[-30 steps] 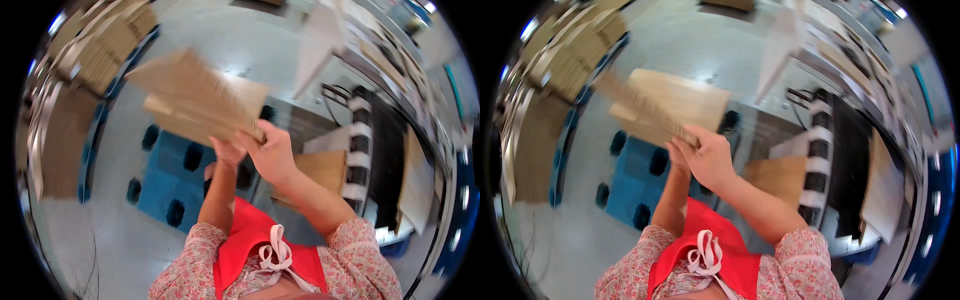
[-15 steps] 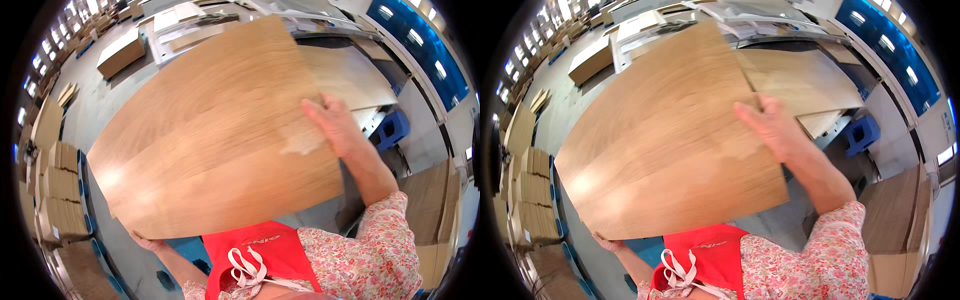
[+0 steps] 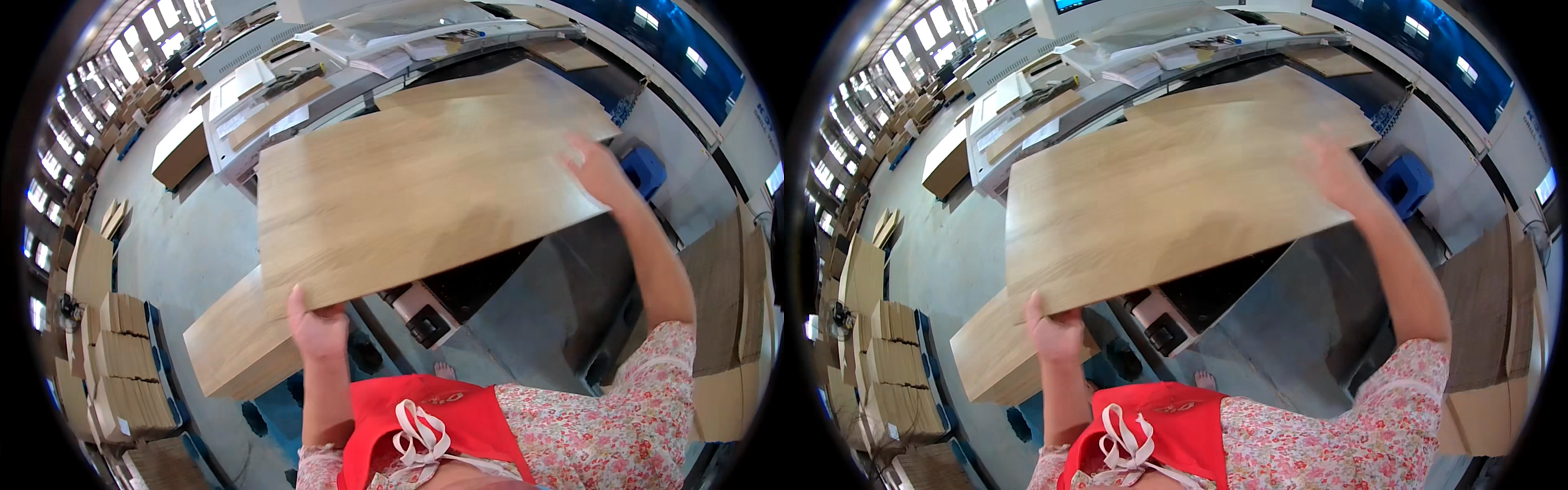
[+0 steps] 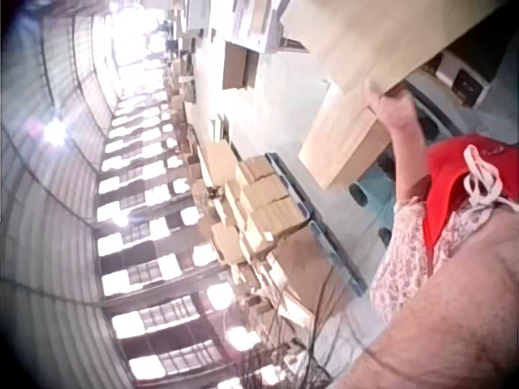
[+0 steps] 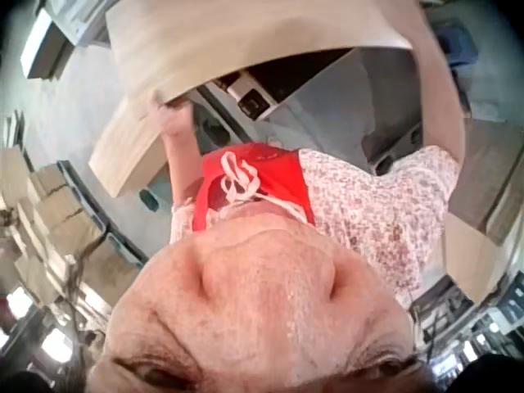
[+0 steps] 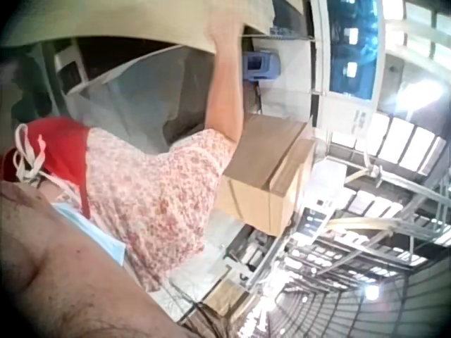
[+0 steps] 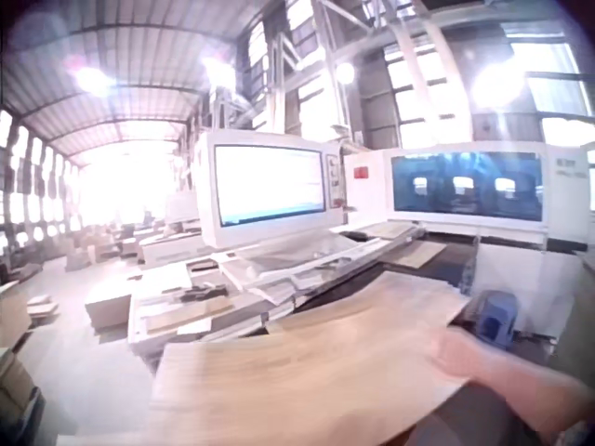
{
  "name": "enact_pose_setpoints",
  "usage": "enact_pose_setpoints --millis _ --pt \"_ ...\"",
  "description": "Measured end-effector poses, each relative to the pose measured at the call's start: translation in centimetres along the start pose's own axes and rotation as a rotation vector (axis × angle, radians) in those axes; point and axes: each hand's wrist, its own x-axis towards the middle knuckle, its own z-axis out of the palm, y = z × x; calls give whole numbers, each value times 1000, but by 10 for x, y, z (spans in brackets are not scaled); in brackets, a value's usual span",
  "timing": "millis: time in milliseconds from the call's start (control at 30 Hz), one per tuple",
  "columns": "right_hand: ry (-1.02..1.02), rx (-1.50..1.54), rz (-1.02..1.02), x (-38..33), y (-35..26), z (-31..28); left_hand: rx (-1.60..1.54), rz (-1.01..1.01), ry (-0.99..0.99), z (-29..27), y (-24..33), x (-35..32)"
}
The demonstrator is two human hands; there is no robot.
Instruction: The person picks up wooden boards, feeds them into a processing machine, and stacks the boards onto a pallet by hand.
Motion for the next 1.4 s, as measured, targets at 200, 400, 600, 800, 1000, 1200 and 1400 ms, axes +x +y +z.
enact_pose_setpoints --millis 200,400,600,800,1000,1200,1400 --pt "-27 80 -200 -48 -47 94 354 -673 -386 46 -96 -1" --pt "147 139 -85 17 47 127 696 -715 -967 49 -66 -26" --pt "-245 -159 -60 72 7 75 593 -368 -383 -51 10 -5" --pt "-472 290 -699 102 -256 102 418 -240 338 -207 62 20" --pt "-692 222 -1230 119 -565 264 105 -266 690 -343 64 56" --pt "-532 198 -1166 124 -622 549 -92 -203 840 -442 97 75" --pt "-575 -105 -868 47 -595 725 -44 -277 884 -520 127 105"
